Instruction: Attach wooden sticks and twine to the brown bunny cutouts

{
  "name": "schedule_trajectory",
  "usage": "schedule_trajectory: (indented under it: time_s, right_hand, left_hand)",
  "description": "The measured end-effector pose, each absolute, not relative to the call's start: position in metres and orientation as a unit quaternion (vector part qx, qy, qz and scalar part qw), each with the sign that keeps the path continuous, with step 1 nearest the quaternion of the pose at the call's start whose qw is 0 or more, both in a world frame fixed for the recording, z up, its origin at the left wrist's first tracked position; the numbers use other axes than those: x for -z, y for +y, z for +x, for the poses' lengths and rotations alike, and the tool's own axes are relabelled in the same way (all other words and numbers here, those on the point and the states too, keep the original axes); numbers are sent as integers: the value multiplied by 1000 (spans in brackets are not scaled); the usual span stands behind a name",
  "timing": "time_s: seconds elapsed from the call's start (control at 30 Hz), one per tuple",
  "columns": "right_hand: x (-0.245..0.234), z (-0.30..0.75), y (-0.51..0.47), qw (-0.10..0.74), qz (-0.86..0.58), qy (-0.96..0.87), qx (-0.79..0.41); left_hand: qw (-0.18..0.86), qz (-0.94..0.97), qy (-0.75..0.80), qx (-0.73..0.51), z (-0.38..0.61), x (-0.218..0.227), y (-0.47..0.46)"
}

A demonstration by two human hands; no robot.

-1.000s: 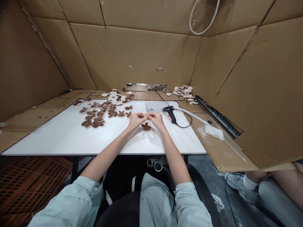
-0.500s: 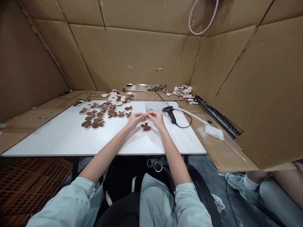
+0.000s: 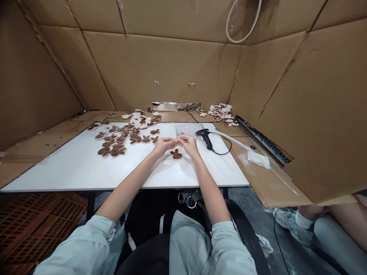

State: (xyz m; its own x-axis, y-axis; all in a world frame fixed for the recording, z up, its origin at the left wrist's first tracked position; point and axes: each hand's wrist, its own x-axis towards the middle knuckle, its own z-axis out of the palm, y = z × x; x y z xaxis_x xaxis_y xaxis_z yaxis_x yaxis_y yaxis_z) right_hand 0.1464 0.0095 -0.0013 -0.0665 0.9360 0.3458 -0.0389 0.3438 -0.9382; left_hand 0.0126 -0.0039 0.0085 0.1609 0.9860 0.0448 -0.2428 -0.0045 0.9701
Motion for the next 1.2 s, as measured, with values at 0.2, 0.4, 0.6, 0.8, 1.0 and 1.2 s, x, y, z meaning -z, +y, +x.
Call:
schedule_trajectory:
  time_s: [0.2, 0.4, 0.6, 0.8, 1.0, 1.2]
  right_hand:
    - [0, 146, 9, 575, -387, -596, -406]
    - [-4, 147, 7, 563, -385, -629, -373]
    - [0, 144, 8, 570, -367, -611, -409]
    - [0, 142, 6, 556, -379, -617, -408]
    - [-2, 145, 4, 535, -386, -620, -424]
    - [-1, 143, 5, 540, -404, -610, -415]
  left_hand:
    - [601, 472, 379, -522, 12, -9, -4]
    - [592, 455, 383, -544, 11, -10, -3]
    - [545, 474, 408, -558, 10, -11, -3]
    - [517, 491, 425, -557, 11, -8, -2]
    - [479, 523, 420, -566, 10, -3, 0]
    - [460, 507, 426, -591, 13, -3, -1]
